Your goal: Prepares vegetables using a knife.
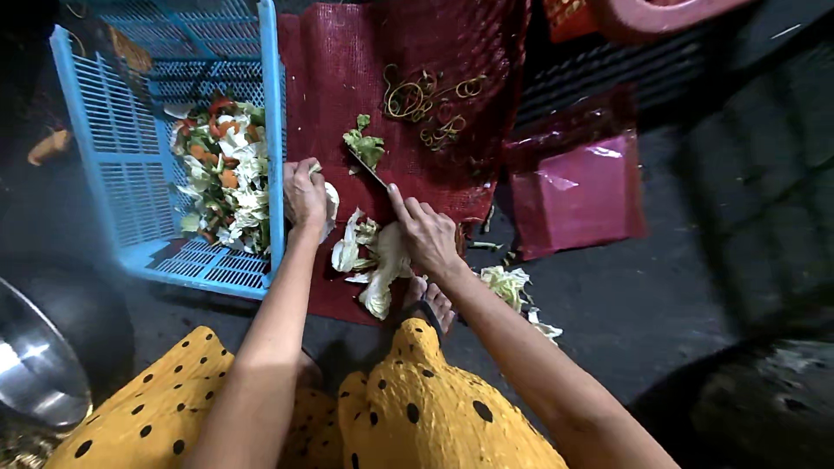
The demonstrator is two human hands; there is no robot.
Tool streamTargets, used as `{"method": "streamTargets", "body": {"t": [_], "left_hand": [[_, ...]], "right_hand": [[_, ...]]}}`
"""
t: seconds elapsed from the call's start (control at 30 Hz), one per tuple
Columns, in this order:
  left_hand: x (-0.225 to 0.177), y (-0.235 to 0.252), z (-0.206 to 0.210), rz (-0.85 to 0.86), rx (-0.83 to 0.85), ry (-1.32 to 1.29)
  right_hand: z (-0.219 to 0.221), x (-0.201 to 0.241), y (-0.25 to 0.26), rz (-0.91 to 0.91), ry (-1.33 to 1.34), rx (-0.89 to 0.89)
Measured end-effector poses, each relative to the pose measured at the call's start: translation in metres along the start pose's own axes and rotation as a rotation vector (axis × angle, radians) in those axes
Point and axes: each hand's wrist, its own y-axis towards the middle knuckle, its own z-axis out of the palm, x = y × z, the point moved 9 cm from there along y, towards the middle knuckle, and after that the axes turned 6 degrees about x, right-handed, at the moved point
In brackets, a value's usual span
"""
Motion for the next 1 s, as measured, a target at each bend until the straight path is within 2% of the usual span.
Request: {"method": "streamTargets", "body": {"t": [0.1, 0.23, 0.37, 0.6, 0.8, 1.0], "left_hand": [[-0.011, -0.008, 0.003, 0.061, -0.064, 0.017], [-0.051, -0.03, 0.003, 0.309, -0.222, 0.109], [-0.077, -0.013, 0.031, 0.418, -0.057, 0.254], [-0.07, -0.005, 0.02, 0.546, -0.157, 0.23], [-0.061, -0.015, 0.025, 0.672, -0.201, 0.328], [-0.061, -0.012, 0.034, 0.624, -0.204, 0.309]], "right_hand": [[-0.009, -0.014, -0.013, -0.003, 0.085, -0.061], [-0.037, -0.025, -0.028, 0.12, 0.183, -0.236], [-0.044, -0.029, -0.024, 0.189, 0.189, -0.272], [-0.042, -0.02, 0.007, 0.077, 0.149, -0.183], [-0.033, -0.01, 0.008, 0.057, 0.165, -0.136], [-0.028, 0.0, 0.008, 0.045, 0.161, -0.148]]}}
